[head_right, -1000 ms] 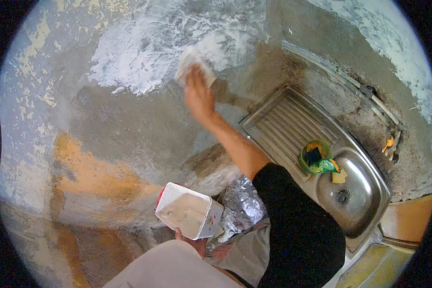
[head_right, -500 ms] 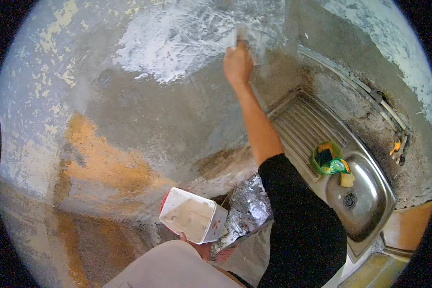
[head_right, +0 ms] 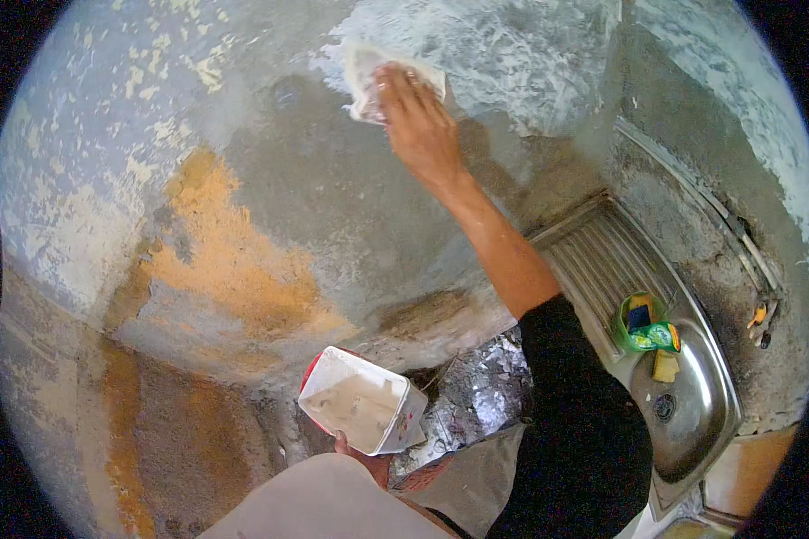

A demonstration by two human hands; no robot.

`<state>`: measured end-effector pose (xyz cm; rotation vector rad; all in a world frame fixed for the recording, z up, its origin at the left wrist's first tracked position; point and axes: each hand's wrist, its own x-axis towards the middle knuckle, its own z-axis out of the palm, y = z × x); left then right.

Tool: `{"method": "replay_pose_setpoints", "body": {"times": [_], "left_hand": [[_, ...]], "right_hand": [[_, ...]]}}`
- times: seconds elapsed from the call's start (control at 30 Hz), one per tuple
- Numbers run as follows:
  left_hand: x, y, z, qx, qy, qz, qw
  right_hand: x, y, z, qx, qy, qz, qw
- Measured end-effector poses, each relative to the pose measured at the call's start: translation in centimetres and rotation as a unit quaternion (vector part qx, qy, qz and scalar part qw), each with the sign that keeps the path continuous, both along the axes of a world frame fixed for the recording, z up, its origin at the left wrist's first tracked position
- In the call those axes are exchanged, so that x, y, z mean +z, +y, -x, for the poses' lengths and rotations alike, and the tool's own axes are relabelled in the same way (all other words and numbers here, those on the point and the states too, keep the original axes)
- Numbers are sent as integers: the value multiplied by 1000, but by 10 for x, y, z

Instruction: The person applies white plaster to a wall by taking it from a small bucket and spreading it with a spatula or trowel.

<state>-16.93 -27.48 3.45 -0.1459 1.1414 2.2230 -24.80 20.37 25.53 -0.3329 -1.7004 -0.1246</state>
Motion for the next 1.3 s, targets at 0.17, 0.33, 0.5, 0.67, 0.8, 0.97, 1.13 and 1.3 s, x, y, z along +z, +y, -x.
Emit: {"method": "replay_pose_setpoints", "body": {"times": [0.17,0.33,0.5,0.67,0.8,0.97,1.13,1.3], "left_hand": [[-3,-22,11,42,-5,17,999],[6,-27,8,75,-3,20,997],[-26,-48,21,36,-33,41,998],[-38,-41,31,39,-42,35,998],[-36,-46,26,32,-47,1,998],[-36,-41,21,28,-35,-20,999],[-67,-49,27,61,-71,58,994],[-68,-56,23,63,-65,24,996]], "right_hand": [[-88,-48,36,-26,-130,-121,984],[-110,-51,-26,107,-96,79,986],[5,14,-32,-27,92,257,962],[-11,-60,59,-37,45,47,997],[-42,-133,40,82,-100,13,991],[12,-83,17,97,-125,-66,985],[49,-54,64,-121,-109,-282,946],[-19,-86,48,-38,-210,-258,942]]}}
